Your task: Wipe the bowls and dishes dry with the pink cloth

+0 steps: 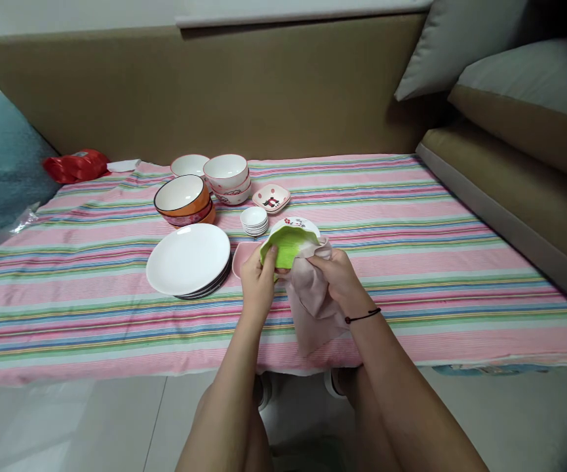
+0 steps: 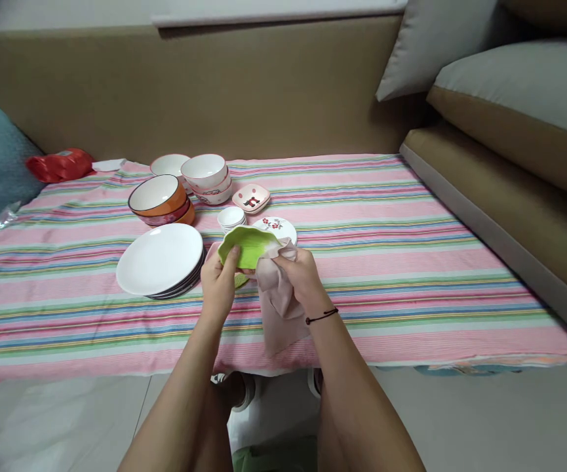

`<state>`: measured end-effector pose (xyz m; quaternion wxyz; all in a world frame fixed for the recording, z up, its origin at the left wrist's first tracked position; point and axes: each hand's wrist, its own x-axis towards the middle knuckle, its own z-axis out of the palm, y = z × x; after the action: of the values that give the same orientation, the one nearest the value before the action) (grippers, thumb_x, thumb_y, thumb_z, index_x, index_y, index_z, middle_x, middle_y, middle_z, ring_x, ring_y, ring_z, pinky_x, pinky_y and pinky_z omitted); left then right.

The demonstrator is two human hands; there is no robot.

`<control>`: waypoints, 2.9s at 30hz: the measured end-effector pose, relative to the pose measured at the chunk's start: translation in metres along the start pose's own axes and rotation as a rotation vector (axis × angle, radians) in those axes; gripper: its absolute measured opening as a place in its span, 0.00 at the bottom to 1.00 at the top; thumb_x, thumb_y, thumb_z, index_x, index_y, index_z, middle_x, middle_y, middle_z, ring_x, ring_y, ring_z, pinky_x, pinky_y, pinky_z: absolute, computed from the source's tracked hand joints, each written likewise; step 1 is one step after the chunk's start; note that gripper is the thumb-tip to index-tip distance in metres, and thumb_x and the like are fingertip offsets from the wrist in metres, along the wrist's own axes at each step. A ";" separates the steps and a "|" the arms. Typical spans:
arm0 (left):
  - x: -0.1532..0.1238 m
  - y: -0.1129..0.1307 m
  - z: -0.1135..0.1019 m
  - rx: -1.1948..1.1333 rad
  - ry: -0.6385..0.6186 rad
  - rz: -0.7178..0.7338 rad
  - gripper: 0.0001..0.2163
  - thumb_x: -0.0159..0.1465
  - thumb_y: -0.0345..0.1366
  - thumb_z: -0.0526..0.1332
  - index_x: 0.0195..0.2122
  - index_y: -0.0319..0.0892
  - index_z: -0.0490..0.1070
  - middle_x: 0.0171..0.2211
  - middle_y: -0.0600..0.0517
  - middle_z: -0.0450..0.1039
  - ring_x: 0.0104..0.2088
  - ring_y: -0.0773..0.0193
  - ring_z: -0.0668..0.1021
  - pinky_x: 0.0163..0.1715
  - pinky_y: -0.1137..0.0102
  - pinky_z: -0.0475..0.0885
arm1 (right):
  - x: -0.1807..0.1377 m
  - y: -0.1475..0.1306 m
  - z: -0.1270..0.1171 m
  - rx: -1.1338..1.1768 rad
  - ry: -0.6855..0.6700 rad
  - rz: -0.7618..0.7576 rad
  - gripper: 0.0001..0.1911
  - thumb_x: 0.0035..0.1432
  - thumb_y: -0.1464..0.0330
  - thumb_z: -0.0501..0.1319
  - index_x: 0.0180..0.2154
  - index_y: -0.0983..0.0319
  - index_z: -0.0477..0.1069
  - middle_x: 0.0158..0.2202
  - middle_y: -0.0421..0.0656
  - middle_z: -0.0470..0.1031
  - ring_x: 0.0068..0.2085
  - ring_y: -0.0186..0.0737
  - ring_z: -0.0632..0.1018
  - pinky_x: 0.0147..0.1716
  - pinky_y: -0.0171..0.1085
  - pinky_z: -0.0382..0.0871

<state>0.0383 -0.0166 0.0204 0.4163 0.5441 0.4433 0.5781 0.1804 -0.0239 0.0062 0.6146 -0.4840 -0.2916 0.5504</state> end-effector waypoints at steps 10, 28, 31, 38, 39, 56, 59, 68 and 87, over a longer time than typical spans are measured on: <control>0.004 -0.003 0.003 -0.107 0.032 -0.115 0.18 0.60 0.51 0.63 0.31 0.38 0.71 0.23 0.52 0.70 0.22 0.64 0.76 0.20 0.73 0.71 | 0.000 0.004 0.004 -0.258 0.140 -0.097 0.18 0.48 0.54 0.65 0.21 0.61 0.67 0.17 0.36 0.67 0.23 0.35 0.71 0.23 0.34 0.62; -0.003 -0.008 0.005 0.029 -0.015 -0.063 0.15 0.64 0.48 0.60 0.27 0.41 0.68 0.21 0.54 0.66 0.20 0.66 0.73 0.20 0.74 0.68 | 0.001 0.000 0.008 -0.020 0.103 -0.083 0.20 0.36 0.63 0.74 0.34 0.64 0.77 0.36 0.44 0.81 0.39 0.43 0.80 0.40 0.39 0.73; -0.001 -0.006 0.007 -0.049 0.057 -0.102 0.16 0.61 0.49 0.62 0.30 0.40 0.71 0.24 0.54 0.67 0.20 0.67 0.73 0.19 0.74 0.68 | 0.001 0.000 0.005 -0.069 0.083 -0.084 0.20 0.39 0.60 0.73 0.35 0.64 0.76 0.36 0.45 0.81 0.39 0.44 0.80 0.39 0.39 0.73; 0.004 -0.005 0.005 -0.089 0.117 -0.105 0.15 0.61 0.48 0.63 0.32 0.39 0.72 0.25 0.53 0.72 0.21 0.67 0.74 0.20 0.74 0.70 | -0.002 -0.002 0.000 -0.003 -0.110 -0.037 0.26 0.35 0.62 0.74 0.39 0.61 0.73 0.39 0.44 0.79 0.39 0.44 0.79 0.40 0.40 0.74; 0.004 -0.004 0.004 -0.090 0.120 -0.120 0.14 0.61 0.47 0.63 0.31 0.39 0.71 0.24 0.53 0.72 0.20 0.67 0.73 0.20 0.75 0.70 | -0.002 -0.002 0.000 -0.026 -0.108 -0.055 0.26 0.35 0.63 0.75 0.39 0.61 0.73 0.39 0.44 0.79 0.39 0.44 0.79 0.40 0.40 0.74; 0.007 -0.007 0.001 -0.113 0.080 -0.197 0.16 0.60 0.48 0.60 0.26 0.39 0.70 0.16 0.51 0.71 0.18 0.63 0.75 0.20 0.73 0.71 | -0.002 -0.011 -0.012 -0.475 0.247 -0.322 0.20 0.43 0.59 0.67 0.18 0.61 0.57 0.20 0.34 0.52 0.25 0.30 0.57 0.22 0.32 0.51; 0.007 -0.005 0.000 -0.104 0.064 -0.198 0.17 0.61 0.47 0.59 0.23 0.40 0.68 0.15 0.51 0.70 0.17 0.64 0.74 0.19 0.74 0.69 | -0.002 -0.014 -0.014 -0.520 0.326 -0.378 0.24 0.44 0.60 0.66 0.17 0.59 0.50 0.20 0.34 0.47 0.25 0.29 0.54 0.22 0.32 0.47; 0.011 -0.012 -0.001 -0.158 -0.117 -0.211 0.20 0.60 0.50 0.61 0.19 0.43 0.59 0.11 0.56 0.59 0.14 0.66 0.68 0.17 0.72 0.65 | 0.001 -0.010 -0.017 -0.571 0.235 -0.525 0.16 0.53 0.60 0.61 0.21 0.61 0.61 0.19 0.34 0.54 0.23 0.31 0.59 0.23 0.32 0.53; 0.010 -0.006 0.004 -0.445 -0.088 -0.349 0.26 0.52 0.53 0.69 0.45 0.44 0.65 0.37 0.51 0.74 0.33 0.63 0.79 0.31 0.71 0.75 | 0.003 0.001 -0.004 -0.627 0.358 -0.701 0.05 0.54 0.70 0.59 0.30 0.61 0.74 0.28 0.38 0.76 0.29 0.37 0.73 0.31 0.34 0.66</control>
<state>0.0421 -0.0053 0.0175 0.6377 0.3792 0.3739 0.5565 0.1846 -0.0224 0.0033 0.6279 -0.6051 -0.4781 0.1052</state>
